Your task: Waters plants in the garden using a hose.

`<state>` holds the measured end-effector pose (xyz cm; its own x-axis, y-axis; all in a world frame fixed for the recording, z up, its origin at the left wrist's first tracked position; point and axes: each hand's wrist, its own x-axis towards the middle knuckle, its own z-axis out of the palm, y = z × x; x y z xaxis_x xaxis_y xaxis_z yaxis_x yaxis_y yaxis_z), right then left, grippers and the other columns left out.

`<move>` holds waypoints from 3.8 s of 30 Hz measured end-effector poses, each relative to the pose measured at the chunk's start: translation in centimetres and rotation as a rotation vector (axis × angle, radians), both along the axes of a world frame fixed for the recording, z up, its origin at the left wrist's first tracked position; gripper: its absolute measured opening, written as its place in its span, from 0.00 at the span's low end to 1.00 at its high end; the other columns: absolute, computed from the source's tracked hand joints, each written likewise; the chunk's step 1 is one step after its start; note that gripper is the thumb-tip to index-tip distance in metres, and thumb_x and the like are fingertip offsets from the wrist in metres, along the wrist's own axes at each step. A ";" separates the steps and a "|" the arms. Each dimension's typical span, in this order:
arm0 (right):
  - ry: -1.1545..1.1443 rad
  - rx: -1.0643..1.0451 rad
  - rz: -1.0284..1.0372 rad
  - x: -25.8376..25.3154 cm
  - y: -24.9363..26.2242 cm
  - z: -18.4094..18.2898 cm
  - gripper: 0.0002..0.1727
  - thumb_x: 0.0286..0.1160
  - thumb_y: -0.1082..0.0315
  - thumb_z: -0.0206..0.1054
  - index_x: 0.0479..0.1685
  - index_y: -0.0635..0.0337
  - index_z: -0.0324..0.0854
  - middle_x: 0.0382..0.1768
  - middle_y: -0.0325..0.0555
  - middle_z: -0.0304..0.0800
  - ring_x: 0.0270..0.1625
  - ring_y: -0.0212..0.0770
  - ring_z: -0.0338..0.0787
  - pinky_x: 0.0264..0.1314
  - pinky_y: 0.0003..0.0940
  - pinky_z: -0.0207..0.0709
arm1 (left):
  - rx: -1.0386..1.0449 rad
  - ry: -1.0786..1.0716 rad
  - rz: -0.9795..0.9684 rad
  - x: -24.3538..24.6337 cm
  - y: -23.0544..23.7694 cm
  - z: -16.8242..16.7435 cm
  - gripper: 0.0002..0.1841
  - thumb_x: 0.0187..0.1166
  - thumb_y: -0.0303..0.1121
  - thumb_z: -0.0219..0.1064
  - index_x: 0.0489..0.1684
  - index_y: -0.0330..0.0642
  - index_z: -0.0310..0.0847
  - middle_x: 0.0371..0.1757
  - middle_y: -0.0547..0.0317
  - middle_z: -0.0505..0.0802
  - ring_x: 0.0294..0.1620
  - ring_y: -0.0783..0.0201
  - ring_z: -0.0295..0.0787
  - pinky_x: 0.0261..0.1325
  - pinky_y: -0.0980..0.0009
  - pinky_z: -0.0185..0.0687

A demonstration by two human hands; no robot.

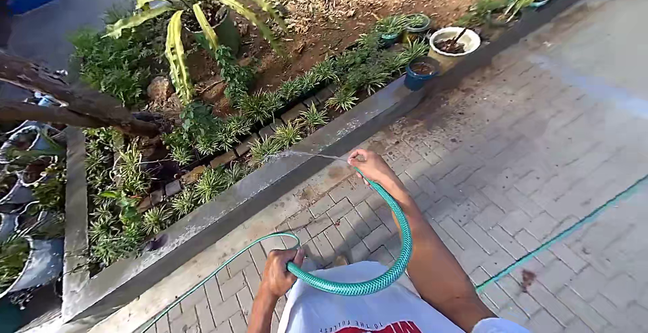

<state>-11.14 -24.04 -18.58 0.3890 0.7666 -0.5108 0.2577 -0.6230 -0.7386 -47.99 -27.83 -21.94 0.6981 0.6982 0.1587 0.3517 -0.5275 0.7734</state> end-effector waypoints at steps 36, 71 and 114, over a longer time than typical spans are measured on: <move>-0.133 -0.048 -0.508 65.6 -12.9 4.8 0.19 0.92 0.52 0.59 0.69 0.52 0.79 0.23 0.45 0.81 0.15 0.35 0.75 0.21 0.31 0.74 | -0.460 0.079 -0.597 72.9 8.5 -2.6 0.25 0.82 0.41 0.59 0.05 0.49 0.69 0.09 0.75 0.69 0.12 0.79 0.63 0.19 0.74 0.60; -0.016 0.161 -0.629 124.7 -27.1 1.0 0.17 0.92 0.55 0.59 0.67 0.53 0.80 0.23 0.44 0.81 0.14 0.32 0.75 0.18 0.27 0.72 | -0.366 0.163 -0.422 128.8 -7.0 -0.8 0.25 0.81 0.42 0.60 0.04 0.51 0.70 0.08 0.76 0.69 0.11 0.79 0.63 0.18 0.73 0.59; 0.086 0.029 -0.387 176.4 -17.4 -1.3 0.18 0.92 0.53 0.58 0.69 0.51 0.80 0.25 0.43 0.82 0.15 0.32 0.76 0.19 0.27 0.73 | -0.364 0.177 -0.169 178.4 -5.1 -0.2 0.25 0.79 0.41 0.61 0.03 0.51 0.68 0.08 0.75 0.69 0.11 0.79 0.63 0.17 0.74 0.59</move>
